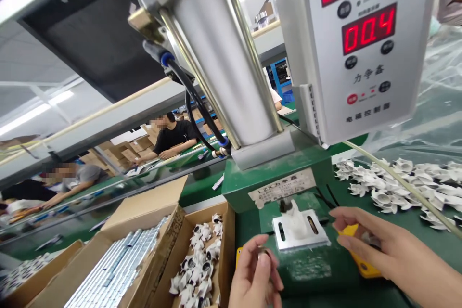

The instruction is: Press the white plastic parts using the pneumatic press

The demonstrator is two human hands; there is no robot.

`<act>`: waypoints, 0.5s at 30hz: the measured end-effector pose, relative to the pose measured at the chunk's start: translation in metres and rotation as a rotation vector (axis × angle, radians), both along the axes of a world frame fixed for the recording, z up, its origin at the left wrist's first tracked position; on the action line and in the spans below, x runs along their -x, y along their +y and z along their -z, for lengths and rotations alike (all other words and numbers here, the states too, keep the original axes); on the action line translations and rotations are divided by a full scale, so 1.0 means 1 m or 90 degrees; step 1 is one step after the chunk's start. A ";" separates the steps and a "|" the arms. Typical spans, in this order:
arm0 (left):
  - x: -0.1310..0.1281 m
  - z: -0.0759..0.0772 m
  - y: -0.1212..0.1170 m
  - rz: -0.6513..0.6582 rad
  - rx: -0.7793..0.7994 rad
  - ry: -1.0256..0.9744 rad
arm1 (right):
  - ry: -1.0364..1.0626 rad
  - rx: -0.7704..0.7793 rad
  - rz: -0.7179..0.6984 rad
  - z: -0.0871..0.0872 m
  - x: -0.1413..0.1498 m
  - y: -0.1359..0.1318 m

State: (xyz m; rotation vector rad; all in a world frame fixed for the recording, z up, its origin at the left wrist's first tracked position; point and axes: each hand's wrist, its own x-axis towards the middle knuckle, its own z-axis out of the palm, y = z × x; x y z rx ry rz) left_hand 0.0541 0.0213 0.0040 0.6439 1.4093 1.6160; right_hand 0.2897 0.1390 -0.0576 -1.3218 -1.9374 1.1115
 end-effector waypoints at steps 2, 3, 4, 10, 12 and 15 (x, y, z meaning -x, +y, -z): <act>-0.007 -0.009 0.006 0.024 -0.019 -0.091 | 0.060 0.060 -0.066 -0.027 0.015 0.004; -0.011 -0.012 0.007 0.039 -0.018 -0.113 | 0.090 0.074 -0.095 -0.041 0.026 0.005; -0.015 -0.013 0.008 0.047 -0.017 -0.127 | 0.126 0.082 -0.119 -0.054 0.038 0.006; -0.028 -0.001 0.004 0.007 0.019 -0.163 | 0.231 0.090 -0.227 -0.092 0.099 0.004; -0.025 0.007 -0.001 0.018 0.025 -0.165 | 0.257 0.142 -0.205 -0.090 0.102 0.003; -0.016 0.017 -0.011 0.018 0.047 -0.163 | 0.253 0.146 -0.145 -0.081 0.097 0.005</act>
